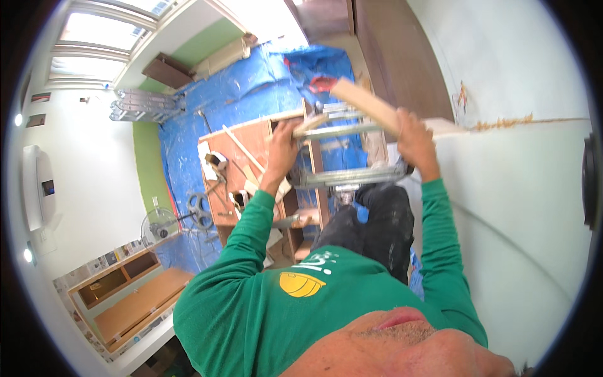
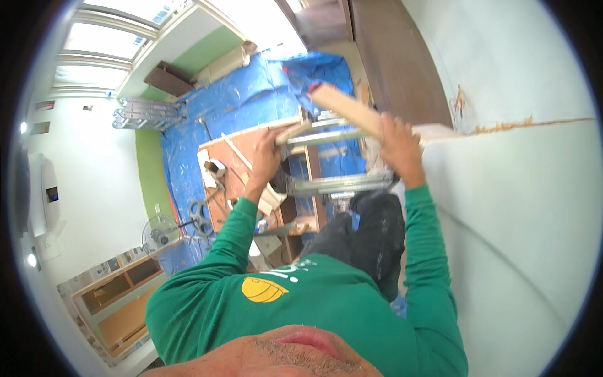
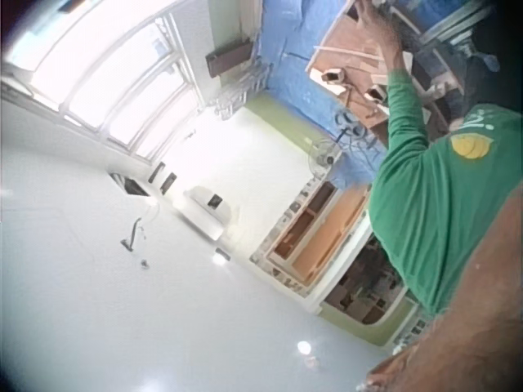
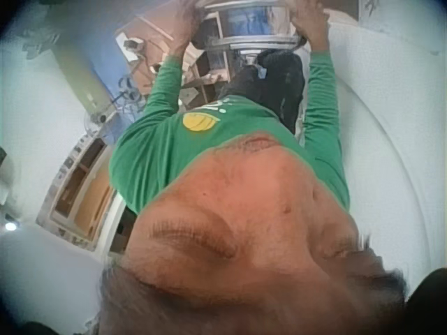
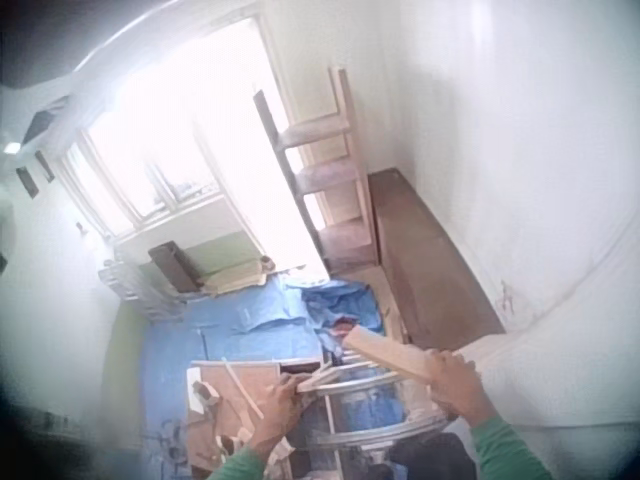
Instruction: The person assembles a wooden shelving unit by hand, using a hammer to secure joints and a pencil to mark positions. They repeatedly lift and align wooden panels, then hammer them into place on a blue tarp-covered floor.
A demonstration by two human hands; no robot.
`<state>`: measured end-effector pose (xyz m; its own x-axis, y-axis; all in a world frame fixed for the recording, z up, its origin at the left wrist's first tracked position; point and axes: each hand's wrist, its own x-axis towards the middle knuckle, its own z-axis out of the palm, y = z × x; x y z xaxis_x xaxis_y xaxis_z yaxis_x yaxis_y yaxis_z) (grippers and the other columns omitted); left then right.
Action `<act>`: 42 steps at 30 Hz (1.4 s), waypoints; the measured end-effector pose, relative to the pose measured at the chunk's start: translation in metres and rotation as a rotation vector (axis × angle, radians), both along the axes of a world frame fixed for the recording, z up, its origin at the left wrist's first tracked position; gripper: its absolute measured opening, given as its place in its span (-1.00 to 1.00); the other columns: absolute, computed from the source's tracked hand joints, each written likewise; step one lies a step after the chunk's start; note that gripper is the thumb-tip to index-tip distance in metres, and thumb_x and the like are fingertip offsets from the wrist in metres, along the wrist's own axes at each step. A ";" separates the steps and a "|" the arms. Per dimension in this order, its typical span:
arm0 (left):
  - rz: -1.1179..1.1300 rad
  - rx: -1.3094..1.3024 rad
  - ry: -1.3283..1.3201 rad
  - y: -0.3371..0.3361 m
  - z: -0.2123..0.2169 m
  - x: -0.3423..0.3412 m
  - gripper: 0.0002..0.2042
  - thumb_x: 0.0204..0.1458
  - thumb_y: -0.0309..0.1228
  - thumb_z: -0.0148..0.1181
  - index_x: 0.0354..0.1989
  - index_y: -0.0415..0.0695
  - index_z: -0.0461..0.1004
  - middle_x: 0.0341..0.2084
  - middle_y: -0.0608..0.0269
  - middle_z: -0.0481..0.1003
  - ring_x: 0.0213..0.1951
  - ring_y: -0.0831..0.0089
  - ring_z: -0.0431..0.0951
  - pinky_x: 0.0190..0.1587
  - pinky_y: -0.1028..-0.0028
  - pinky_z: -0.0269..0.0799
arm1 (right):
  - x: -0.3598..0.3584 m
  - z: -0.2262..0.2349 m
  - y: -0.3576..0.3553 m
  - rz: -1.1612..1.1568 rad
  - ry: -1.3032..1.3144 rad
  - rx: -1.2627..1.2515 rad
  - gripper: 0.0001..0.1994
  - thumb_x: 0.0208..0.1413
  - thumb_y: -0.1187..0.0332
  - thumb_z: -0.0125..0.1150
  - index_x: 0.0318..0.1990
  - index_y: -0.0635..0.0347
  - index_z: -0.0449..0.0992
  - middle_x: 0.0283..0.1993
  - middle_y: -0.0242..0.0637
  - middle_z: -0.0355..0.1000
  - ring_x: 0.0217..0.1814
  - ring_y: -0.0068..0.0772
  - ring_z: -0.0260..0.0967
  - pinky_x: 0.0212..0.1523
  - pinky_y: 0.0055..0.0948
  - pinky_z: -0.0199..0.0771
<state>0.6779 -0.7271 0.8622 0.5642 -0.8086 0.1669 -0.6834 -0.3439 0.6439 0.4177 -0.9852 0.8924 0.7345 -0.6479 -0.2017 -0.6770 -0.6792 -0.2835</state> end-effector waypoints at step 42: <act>0.063 -1.021 -1.919 -0.308 0.985 -0.053 -0.47 0.13 -0.61 0.03 0.30 0.08 0.48 -0.11 0.08 0.52 -0.02 0.07 0.51 0.04 0.01 0.45 | -0.011 -0.013 -0.024 0.028 -0.243 0.205 -0.59 0.17 0.32 0.21 0.14 0.25 0.34 0.09 0.10 0.47 0.18 0.27 0.42 0.15 0.21 0.43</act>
